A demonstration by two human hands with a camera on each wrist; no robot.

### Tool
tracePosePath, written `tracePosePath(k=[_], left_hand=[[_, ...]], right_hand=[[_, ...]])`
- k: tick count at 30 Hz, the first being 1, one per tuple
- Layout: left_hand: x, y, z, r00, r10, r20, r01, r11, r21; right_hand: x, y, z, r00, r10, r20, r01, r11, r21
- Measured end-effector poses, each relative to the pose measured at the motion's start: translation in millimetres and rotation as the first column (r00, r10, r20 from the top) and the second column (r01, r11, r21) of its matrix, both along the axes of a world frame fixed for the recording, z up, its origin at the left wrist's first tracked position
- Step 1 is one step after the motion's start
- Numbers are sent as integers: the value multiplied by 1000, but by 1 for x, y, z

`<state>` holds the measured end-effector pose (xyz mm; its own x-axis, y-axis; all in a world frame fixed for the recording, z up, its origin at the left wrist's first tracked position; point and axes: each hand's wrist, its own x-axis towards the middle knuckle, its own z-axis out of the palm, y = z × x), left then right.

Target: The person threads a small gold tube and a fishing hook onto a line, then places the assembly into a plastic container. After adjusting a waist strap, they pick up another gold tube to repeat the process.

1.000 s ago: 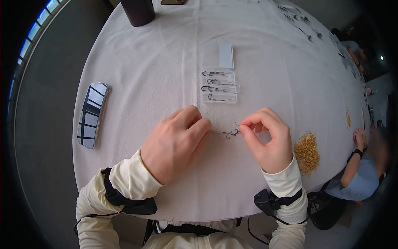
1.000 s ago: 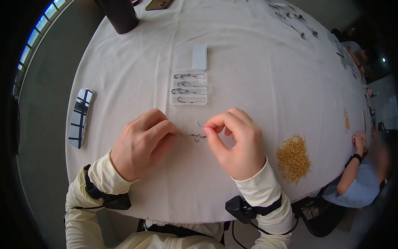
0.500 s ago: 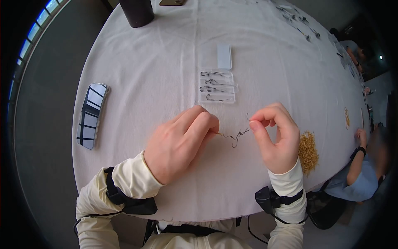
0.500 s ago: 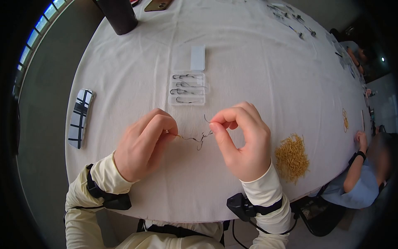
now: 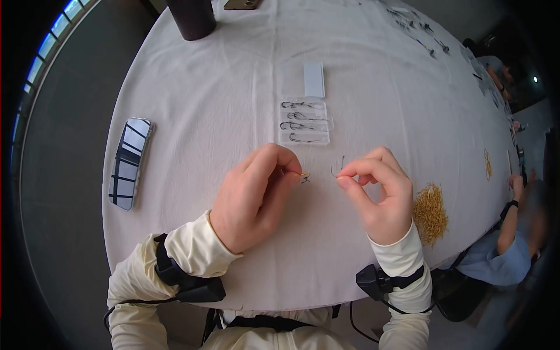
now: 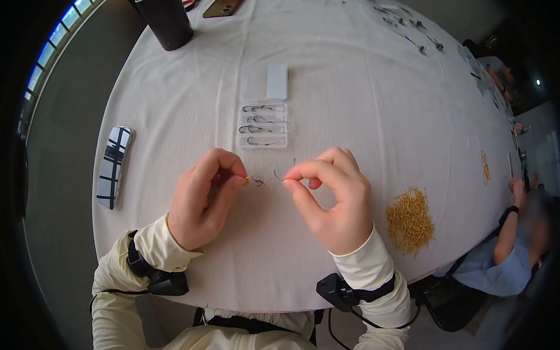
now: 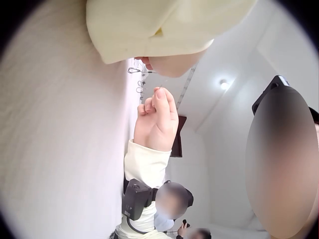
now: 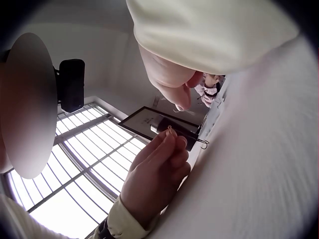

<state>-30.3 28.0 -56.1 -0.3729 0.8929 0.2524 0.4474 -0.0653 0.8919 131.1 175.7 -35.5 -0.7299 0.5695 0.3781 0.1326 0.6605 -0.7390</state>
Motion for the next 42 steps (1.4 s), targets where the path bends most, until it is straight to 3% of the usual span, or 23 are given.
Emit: tracePosePath(k=[4, 6, 9, 15, 25, 33, 42], left_hand=[[4, 1, 0, 993, 39, 114, -41, 999, 15], [4, -1, 4, 966, 16, 257, 15, 993, -117], [6, 0, 6, 940, 27, 341, 23, 990, -142], [7, 1, 5, 880, -8, 475, 67, 992, -107], [9, 0, 4, 888, -12, 461, 79, 989, -127], [10, 2, 8, 939, 55, 339, -19, 994, -108], [10, 2, 7, 941, 87, 326, -53, 992, -111]], right_hand=[[-1, -7, 0, 997, 68, 38, -66, 997, -32], [-1, -11, 2, 996, 78, 42, -76, 996, -39], [-2, -14, 3, 996, 78, 44, -77, 997, -15], [-3, -14, 3, 997, 67, 34, -67, 998, 6], [-3, -14, 3, 995, 81, 56, -83, 996, 21], [-3, -14, 2, 992, 87, 90, -90, 996, 30], [-4, -15, 3, 995, 59, 83, -62, 998, 28]])
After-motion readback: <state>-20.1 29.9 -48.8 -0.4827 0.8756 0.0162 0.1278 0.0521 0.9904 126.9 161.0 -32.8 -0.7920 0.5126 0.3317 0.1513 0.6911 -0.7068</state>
